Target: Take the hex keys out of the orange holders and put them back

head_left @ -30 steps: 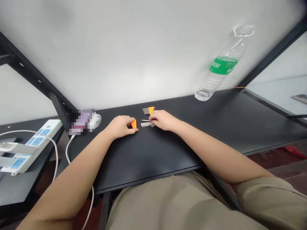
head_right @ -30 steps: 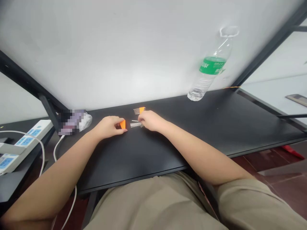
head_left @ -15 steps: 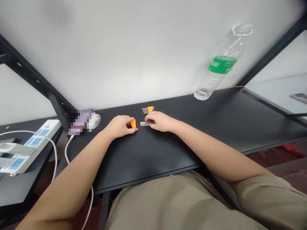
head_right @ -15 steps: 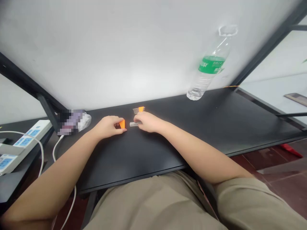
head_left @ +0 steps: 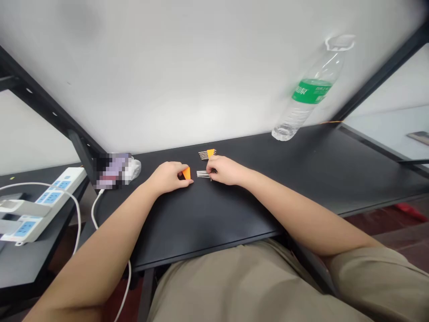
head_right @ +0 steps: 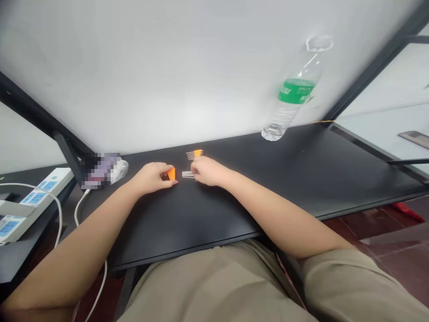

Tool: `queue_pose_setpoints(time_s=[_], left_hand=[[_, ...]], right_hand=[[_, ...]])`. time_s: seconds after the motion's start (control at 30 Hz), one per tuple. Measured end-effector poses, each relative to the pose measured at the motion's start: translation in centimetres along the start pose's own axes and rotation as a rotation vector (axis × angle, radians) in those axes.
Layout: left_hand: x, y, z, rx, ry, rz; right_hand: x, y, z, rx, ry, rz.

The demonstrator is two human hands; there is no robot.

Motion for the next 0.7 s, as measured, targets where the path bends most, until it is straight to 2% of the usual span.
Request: queue_pose_setpoints(time_s=[0.3,0.7], left_hand=[[0.0,0.0,0.0,-0.006,0.0,-0.007],[0.1,0.0,0.0,-0.009,0.011,-0.001]], right_hand=[[-0.4,-1.2,0.0,-0.224,-0.062,-0.014],[-0.6,-1.8,-0.8,-0.183,-0.007,0.029]])
Point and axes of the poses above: each hand's wrist, its own x-axis towards the middle knuckle, its own z-axis out of the palm, y = z × x, the point moved 6 cm from there along x, towards the middle knuckle, and after that the axes turned 8 degrees about -y, right-handed, at the moved point
